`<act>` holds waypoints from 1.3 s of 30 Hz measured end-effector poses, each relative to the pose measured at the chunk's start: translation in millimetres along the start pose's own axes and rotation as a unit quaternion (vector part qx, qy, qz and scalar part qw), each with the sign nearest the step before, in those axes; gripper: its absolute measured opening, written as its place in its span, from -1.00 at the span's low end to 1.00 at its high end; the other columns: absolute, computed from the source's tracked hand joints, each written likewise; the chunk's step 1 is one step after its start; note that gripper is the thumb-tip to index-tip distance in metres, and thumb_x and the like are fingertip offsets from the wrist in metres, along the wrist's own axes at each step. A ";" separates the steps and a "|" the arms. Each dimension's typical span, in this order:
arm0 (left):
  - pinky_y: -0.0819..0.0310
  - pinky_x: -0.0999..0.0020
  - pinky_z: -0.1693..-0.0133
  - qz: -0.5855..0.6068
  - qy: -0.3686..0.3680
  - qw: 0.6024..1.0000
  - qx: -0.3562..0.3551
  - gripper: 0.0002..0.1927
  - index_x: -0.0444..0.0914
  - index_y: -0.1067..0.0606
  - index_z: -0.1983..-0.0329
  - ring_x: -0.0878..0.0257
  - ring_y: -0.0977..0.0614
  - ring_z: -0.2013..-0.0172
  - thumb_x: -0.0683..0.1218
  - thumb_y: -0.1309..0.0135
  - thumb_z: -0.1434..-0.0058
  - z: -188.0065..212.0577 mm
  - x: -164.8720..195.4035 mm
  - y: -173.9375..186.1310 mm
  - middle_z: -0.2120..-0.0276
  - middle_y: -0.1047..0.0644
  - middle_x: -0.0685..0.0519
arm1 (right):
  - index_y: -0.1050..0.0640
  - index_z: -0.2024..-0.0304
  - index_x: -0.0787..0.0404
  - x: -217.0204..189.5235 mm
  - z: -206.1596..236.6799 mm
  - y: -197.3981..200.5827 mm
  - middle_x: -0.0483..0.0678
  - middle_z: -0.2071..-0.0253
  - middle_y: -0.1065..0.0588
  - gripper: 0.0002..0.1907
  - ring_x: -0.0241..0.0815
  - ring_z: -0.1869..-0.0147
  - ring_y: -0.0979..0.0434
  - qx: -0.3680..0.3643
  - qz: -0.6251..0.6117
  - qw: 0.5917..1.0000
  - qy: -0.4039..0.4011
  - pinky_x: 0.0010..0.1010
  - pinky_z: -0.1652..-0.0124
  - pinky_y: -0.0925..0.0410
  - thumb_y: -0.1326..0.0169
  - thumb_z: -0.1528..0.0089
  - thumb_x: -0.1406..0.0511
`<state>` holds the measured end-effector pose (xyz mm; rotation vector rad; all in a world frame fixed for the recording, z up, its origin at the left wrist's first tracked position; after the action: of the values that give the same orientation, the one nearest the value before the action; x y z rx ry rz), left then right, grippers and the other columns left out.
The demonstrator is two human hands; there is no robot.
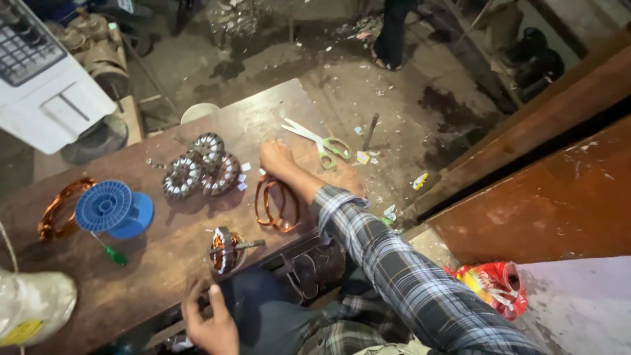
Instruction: The person winds copper wire around a small cylindrical component with slots, inserting white spacers between turns. They repeatedly adjust the wire and spacers by hand while seated at a low wooden table.
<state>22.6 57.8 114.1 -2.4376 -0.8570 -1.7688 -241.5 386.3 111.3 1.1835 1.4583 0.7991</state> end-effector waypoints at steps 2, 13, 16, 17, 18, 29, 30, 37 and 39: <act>-0.49 0.31 -0.04 0.009 0.026 1.000 0.013 -0.70 -0.37 -0.54 -0.11 0.12 -0.59 0.00 -0.16 -0.17 -0.35 11.6 -17.2 2.0 -0.15 -0.54 -0.13 | -0.63 0.39 0.28 -6.0 1.0 -4.2 0.21 0.30 -0.59 -0.84 0.22 0.14 -0.62 -0.008 0.025 0.999 0.047 -0.02 0.17 -0.48 -0.24 -0.02 0.30; -0.51 0.21 -0.22 0.007 -0.085 0.996 -0.021 -0.76 -0.34 -0.52 -0.02 0.02 -0.59 -0.16 -0.13 -0.15 -0.34 23.6 -10.0 -13.4 -0.19 -0.50 -0.20 | -0.54 -0.05 0.10 -36.5 89.0 91.8 0.03 0.10 -0.52 -0.64 0.07 0.00 -0.58 0.070 -0.298 0.932 0.192 -0.16 0.01 -0.46 -0.12 -0.21 0.48; -0.47 0.18 -0.24 -0.033 -0.120 0.990 -0.063 -0.65 -0.35 -0.53 -0.12 0.00 -0.58 -0.15 -0.19 -0.19 -0.27 26.4 18.2 -29.1 -0.14 -0.52 -0.21 | -0.48 -0.11 0.16 -70.2 161.4 113.4 0.08 0.12 -0.49 -0.49 0.11 0.02 -0.54 -0.046 -0.354 0.890 0.284 -0.13 0.03 -0.43 -0.10 -0.09 0.48; -0.49 0.22 -0.15 -0.008 -0.077 0.991 -0.109 -0.58 -0.35 -0.53 -0.15 0.05 -0.61 -0.06 -0.20 -0.22 -0.21 25.3 16.8 -40.9 -0.07 -0.55 -0.18 | -0.45 -0.13 0.17 -81.0 186.8 118.1 0.06 0.13 -0.50 -0.55 0.10 0.05 -0.57 -0.088 -0.381 0.872 0.294 -0.13 0.06 -0.44 -0.12 -0.17 0.46; -0.51 0.27 -0.07 0.016 -0.034 0.987 -0.157 -0.51 -0.34 -0.52 -0.18 0.09 -0.63 0.03 -0.21 -0.25 -0.14 26.4 14.2 -52.9 0.00 -0.58 -0.16 | -0.43 -0.12 0.21 -93.9 207.3 117.1 0.06 0.15 -0.51 -0.58 0.11 0.07 -0.58 -0.130 -0.354 0.874 0.306 -0.15 0.11 -0.45 -0.09 -0.19 0.46; -0.58 0.35 0.06 0.202 0.227 0.937 -0.173 -0.68 -0.44 -0.56 -0.05 0.26 -0.69 0.18 -0.32 -0.17 -0.20 45.2 -56.2 -62.8 0.18 -0.67 -0.08 | -0.44 -0.12 0.31 -132.8 254.8 142.9 0.10 0.10 -0.49 -0.60 0.12 0.06 -0.58 -0.002 -0.284 0.904 0.319 -0.18 0.11 -0.47 -0.12 -0.24 0.33; -0.57 0.35 0.06 0.208 0.245 0.933 -0.161 -0.72 -0.46 -0.58 -0.02 0.25 -0.68 0.19 -0.31 -0.17 -0.23 46.3 -59.4 -58.0 0.18 -0.67 -0.10 | -0.45 -0.09 0.31 -133.8 257.4 141.5 0.11 0.10 -0.49 -0.60 0.12 0.06 -0.58 0.009 -0.292 0.904 0.313 -0.18 0.10 -0.47 -0.15 -0.22 0.31; -0.55 0.38 0.11 0.207 0.238 0.927 -0.201 -0.55 -0.39 -0.45 -0.21 0.26 -0.65 0.23 -0.27 -0.16 -0.23 37.2 -22.7 -44.8 0.24 -0.65 -0.10 | -0.57 0.03 0.23 -127.7 265.3 104.0 0.08 0.10 -0.53 -0.74 0.10 0.06 -0.60 -0.028 -0.346 0.897 0.274 -0.17 0.10 -0.48 -0.25 -0.28 0.26; -0.55 0.40 0.12 0.160 0.202 0.937 -0.234 -0.54 -0.38 -0.43 -0.21 0.28 -0.66 0.22 -0.26 -0.17 -0.23 33.0 -4.4 -42.1 0.23 -0.67 -0.09 | -0.59 0.05 0.22 -122.2 267.0 96.1 0.09 0.12 -0.54 -0.73 0.09 0.06 -0.60 -0.022 -0.358 0.893 0.270 -0.17 0.09 -0.49 -0.27 -0.25 0.25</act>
<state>32.4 102.3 85.6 -2.1181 0.0050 -2.4052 36.6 268.2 176.0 0.3028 2.1293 0.6419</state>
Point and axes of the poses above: each hand's wrist, its own z-axis away from the middle knuckle, its own y-axis out of the back of the hand, x = y × z, the point moved 9 cm from there along -z, towards the middle knuckle
